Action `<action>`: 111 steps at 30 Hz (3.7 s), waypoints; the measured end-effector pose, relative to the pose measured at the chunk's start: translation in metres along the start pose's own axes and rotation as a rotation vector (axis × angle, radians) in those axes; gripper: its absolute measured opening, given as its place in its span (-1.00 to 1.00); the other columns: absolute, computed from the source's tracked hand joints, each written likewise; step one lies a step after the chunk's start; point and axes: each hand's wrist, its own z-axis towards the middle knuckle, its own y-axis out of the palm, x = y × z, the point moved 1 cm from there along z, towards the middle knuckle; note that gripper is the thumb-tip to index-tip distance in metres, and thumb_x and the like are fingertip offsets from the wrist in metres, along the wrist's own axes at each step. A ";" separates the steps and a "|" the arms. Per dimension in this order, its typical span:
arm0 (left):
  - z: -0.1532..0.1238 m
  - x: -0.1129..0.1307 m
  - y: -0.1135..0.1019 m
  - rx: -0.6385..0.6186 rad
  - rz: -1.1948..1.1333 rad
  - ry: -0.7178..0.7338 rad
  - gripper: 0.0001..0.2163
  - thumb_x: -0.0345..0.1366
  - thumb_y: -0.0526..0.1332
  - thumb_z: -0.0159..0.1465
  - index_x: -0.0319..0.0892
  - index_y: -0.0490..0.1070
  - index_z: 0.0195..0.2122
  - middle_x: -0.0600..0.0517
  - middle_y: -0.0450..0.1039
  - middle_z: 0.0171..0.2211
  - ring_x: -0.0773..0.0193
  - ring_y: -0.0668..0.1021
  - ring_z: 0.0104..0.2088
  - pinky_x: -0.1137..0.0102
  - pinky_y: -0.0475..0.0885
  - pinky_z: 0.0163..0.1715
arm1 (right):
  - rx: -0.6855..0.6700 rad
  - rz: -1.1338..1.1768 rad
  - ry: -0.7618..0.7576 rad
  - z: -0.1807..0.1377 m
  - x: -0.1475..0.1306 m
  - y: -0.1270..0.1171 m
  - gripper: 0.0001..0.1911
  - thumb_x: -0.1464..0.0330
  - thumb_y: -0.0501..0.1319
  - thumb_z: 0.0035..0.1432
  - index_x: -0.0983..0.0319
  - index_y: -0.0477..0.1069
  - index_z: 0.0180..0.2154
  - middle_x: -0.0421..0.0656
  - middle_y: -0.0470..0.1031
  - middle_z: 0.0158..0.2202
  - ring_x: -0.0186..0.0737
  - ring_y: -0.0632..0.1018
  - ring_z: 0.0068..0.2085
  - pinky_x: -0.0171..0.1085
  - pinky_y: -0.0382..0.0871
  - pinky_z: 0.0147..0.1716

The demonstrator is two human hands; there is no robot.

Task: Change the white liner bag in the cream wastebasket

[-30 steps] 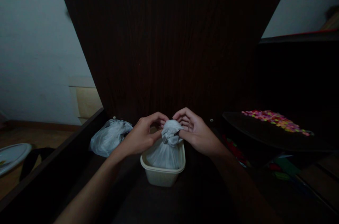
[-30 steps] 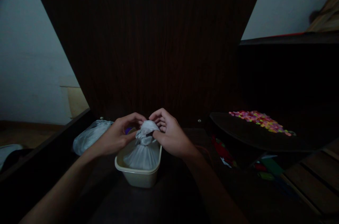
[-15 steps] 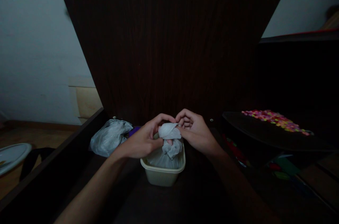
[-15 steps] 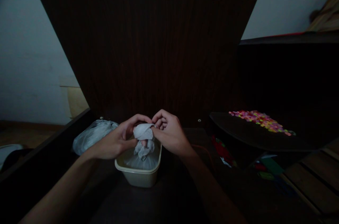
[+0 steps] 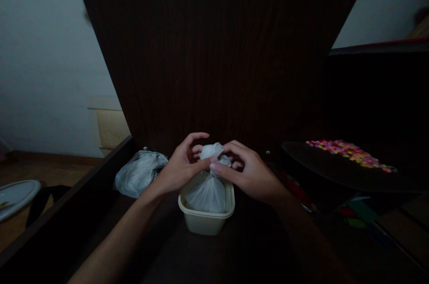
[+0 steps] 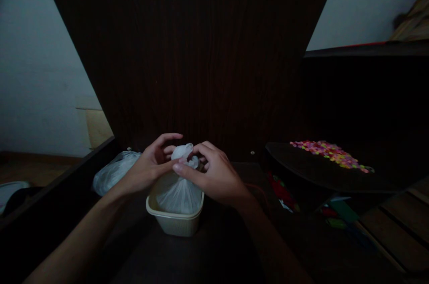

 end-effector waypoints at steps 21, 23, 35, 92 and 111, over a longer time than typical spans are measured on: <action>-0.001 0.003 0.004 -0.042 0.857 0.225 -0.73 -0.50 0.06 0.24 -0.24 0.59 -0.31 -0.07 0.61 -0.24 0.17 0.61 -0.20 0.33 0.45 -0.12 | -0.072 -0.205 -0.223 -0.006 -0.007 -0.011 -0.78 0.62 0.17 0.10 0.18 0.38 -0.38 -0.22 0.58 -0.32 -0.23 0.59 -0.26 -0.29 0.38 -0.26; -0.001 0.003 0.003 -0.055 0.893 0.187 -0.73 -0.48 0.06 0.25 -0.25 0.59 -0.35 -0.07 0.61 -0.26 0.18 0.61 -0.23 0.34 0.44 -0.15 | -0.067 -0.219 -0.253 -0.006 -0.007 -0.013 -0.74 0.65 0.15 0.09 0.19 0.44 -0.32 -0.23 0.58 -0.33 -0.26 0.57 -0.29 -0.31 0.36 -0.29; -0.007 0.017 0.002 -0.299 0.756 0.293 -0.77 -0.38 0.14 0.33 -0.16 0.54 -0.05 -0.04 0.57 -0.02 0.12 0.53 0.01 0.26 0.37 0.07 | -0.039 -0.105 -0.274 -0.002 -0.002 -0.017 -0.73 0.62 0.12 0.19 0.22 0.53 -0.33 -0.17 0.53 -0.27 -0.25 0.54 -0.22 -0.25 0.37 -0.19; -0.004 0.008 0.005 -0.322 0.988 0.271 -0.83 -0.38 0.14 0.35 -0.20 0.48 -0.36 0.03 0.52 -0.38 0.24 0.53 -0.32 0.42 0.34 -0.28 | 0.239 -0.078 -0.052 0.007 0.010 -0.021 -0.89 0.41 0.25 0.08 0.23 0.57 -0.36 -0.20 0.56 -0.47 -0.27 0.50 -0.45 -0.31 0.35 -0.45; -0.002 0.002 0.003 -0.216 0.943 0.231 -0.75 -0.16 0.14 0.41 -0.19 0.39 -0.35 0.10 0.39 -0.42 0.32 0.44 -0.42 0.44 0.26 -0.41 | 0.176 -0.099 -0.145 0.006 0.009 -0.017 -0.79 0.53 0.30 0.02 0.20 0.52 -0.26 -0.18 0.54 -0.29 -0.20 0.54 -0.26 -0.25 0.38 -0.28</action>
